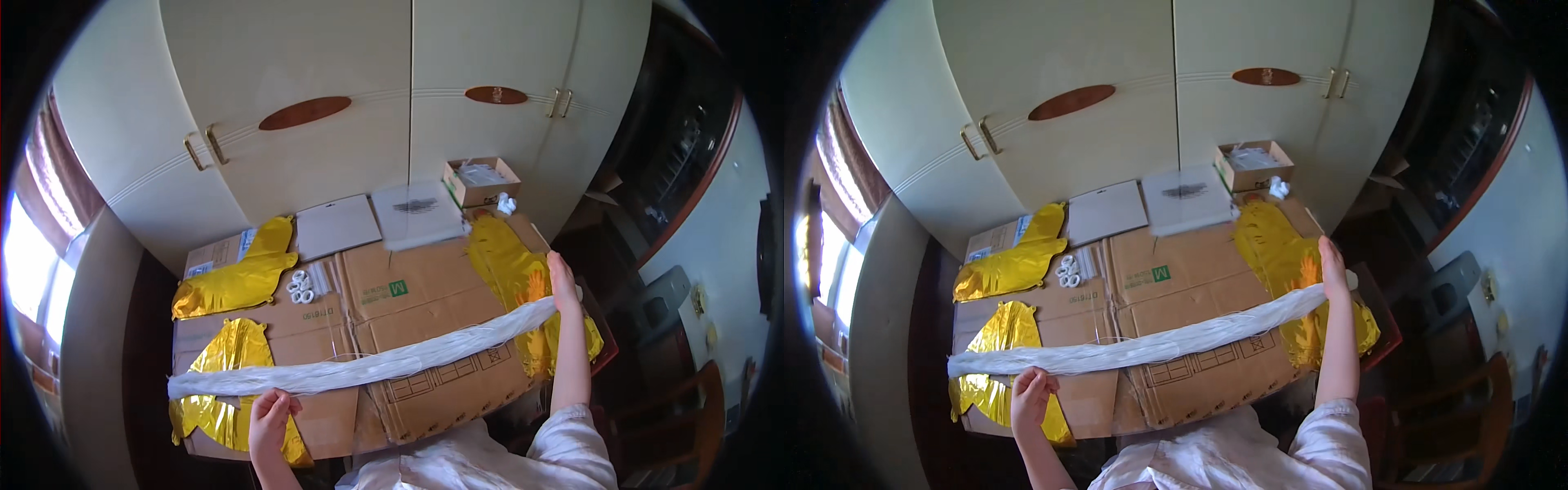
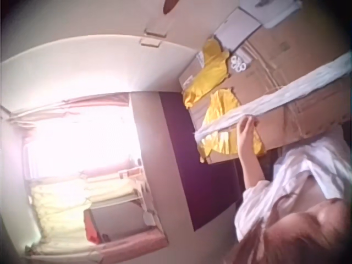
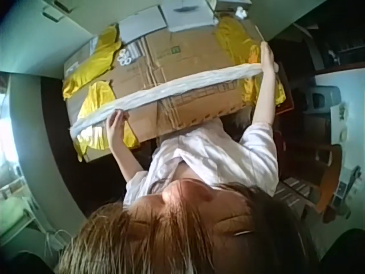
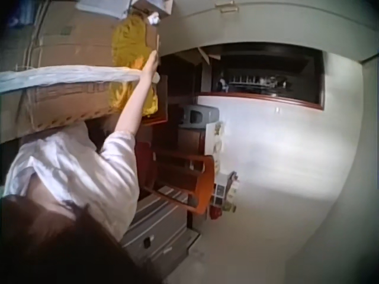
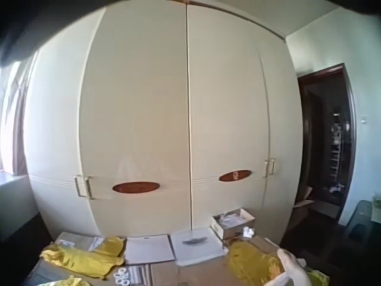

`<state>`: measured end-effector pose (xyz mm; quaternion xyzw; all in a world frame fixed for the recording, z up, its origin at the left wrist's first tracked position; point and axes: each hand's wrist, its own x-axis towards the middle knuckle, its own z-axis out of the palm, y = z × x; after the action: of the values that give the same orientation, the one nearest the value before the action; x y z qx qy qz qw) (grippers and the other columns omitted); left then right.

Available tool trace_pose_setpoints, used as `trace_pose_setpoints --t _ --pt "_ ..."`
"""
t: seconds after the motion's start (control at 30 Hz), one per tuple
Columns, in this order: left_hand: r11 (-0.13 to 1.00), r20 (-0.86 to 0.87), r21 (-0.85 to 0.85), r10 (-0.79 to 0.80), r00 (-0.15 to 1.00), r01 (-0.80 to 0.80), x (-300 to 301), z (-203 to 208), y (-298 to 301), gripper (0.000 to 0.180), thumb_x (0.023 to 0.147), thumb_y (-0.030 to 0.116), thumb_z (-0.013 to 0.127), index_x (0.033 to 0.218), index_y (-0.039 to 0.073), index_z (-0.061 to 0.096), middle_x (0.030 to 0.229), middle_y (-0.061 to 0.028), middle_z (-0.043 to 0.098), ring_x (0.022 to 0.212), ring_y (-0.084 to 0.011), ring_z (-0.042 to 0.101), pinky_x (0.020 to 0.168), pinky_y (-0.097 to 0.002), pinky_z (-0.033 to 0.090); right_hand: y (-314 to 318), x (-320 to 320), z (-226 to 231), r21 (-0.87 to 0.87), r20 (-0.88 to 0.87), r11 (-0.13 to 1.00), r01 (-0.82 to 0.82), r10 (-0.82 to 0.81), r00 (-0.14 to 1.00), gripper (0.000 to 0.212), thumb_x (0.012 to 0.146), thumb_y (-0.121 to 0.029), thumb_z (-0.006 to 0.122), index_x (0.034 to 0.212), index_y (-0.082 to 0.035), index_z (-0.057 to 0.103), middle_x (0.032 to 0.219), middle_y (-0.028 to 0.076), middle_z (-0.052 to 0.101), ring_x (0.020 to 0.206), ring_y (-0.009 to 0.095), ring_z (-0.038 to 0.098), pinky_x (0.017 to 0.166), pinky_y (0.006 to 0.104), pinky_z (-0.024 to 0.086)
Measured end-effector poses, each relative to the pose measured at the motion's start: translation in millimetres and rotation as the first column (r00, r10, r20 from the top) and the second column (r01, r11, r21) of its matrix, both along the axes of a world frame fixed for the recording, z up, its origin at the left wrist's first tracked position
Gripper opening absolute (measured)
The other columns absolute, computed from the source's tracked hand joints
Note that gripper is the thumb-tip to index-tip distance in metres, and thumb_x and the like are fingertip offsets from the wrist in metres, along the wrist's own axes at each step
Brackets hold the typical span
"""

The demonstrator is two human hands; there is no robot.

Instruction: Wrapping gold-colored sheets in protective plastic film and securing them with string at a packaging station.

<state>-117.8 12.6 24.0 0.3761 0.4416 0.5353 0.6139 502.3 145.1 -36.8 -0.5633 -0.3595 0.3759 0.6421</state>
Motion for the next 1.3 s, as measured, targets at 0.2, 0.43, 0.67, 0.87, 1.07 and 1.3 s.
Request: trace_pose_setpoints --t 0.2,0.43,0.67,0.87,1.07,1.3 --pt "1.000 -0.099 -0.018 -0.003 0.995 0.002 11 17 -9 0.019 0.087 0.016 0.059 0.075 0.001 0.058 0.073 -0.0067 0.063 0.069 -0.0115 0.056 0.063 -0.0241 0.042 -23 -96 64 0.051 0.267 0.987 -0.153 0.134 0.954 0.054 0.093 -0.034 0.048 0.132 0.002 0.039 0.135 0.012 0.043 0.125 0.019 0.039 0.105 0.0302 0.029" --pt "0.893 -0.167 0.045 -0.434 0.885 0.447 75 73 -12 0.015 0.088 0.010 0.059 0.089 -0.005 0.063 0.078 -0.0036 0.064 0.074 -0.0072 0.058 0.066 -0.0207 0.046 -106 -308 125 -0.075 0.756 0.384 -0.920 0.624 0.199 0.078 0.080 -0.021 0.069 0.140 -0.005 0.021 0.143 0.012 0.030 0.133 0.027 0.029 0.108 0.0562 0.011" --pt "0.942 0.389 0.183 -0.331 0.860 0.280 55 50 -27 0.020 0.086 0.013 0.058 0.092 -0.005 0.063 0.078 -0.0130 0.064 0.062 -0.0145 0.056 0.053 -0.0227 0.042 -112 -336 110 -0.160 0.405 0.217 -0.963 0.904 0.136 0.025 0.088 -0.018 0.060 0.109 -0.006 0.053 0.073 0.007 0.062 0.063 0.018 0.062 0.057 0.0301 0.047" --pt "0.905 0.031 0.283 0.321 0.947 -0.316 83 38 -10 0.011 0.082 0.008 0.056 0.088 0.000 0.062 0.088 -0.0096 0.066 0.076 -0.0174 0.055 0.076 -0.0274 0.040 -117 -338 99 0.021 0.719 0.496 -0.868 0.596 0.357 0.010 0.085 -0.014 0.059 0.088 -0.005 0.059 0.066 0.011 0.060 0.058 0.028 0.060 0.053 0.0349 0.047" --pt "0.807 -0.678 0.464 0.058 0.732 0.366 70 39 -12 0.007 0.074 0.009 0.059 0.070 0.003 0.058 0.064 -0.0067 0.057 0.061 -0.0190 0.050 0.061 -0.0318 0.038 -104 -318 119 0.125 0.693 0.540 -0.832 0.553 0.463 0.005 0.083 -0.011 0.061 0.083 -0.006 0.060 0.068 0.008 0.061 0.059 0.025 0.061 0.052 0.0332 0.048" --pt "0.896 0.069 0.444 -0.060 0.996 0.023 73 25 -18 0.013 0.078 0.013 0.059 0.080 0.000 0.062 0.071 -0.0084 0.061 0.064 -0.0187 0.049 0.059 -0.0330 0.037 -112 -345 89 0.137 0.831 0.490 -0.861 0.417 0.369 0.010 0.078 -0.015 0.066 0.076 -0.007 0.060 0.065 0.007 0.059 0.054 0.023 0.058 0.049 0.0338 0.047"
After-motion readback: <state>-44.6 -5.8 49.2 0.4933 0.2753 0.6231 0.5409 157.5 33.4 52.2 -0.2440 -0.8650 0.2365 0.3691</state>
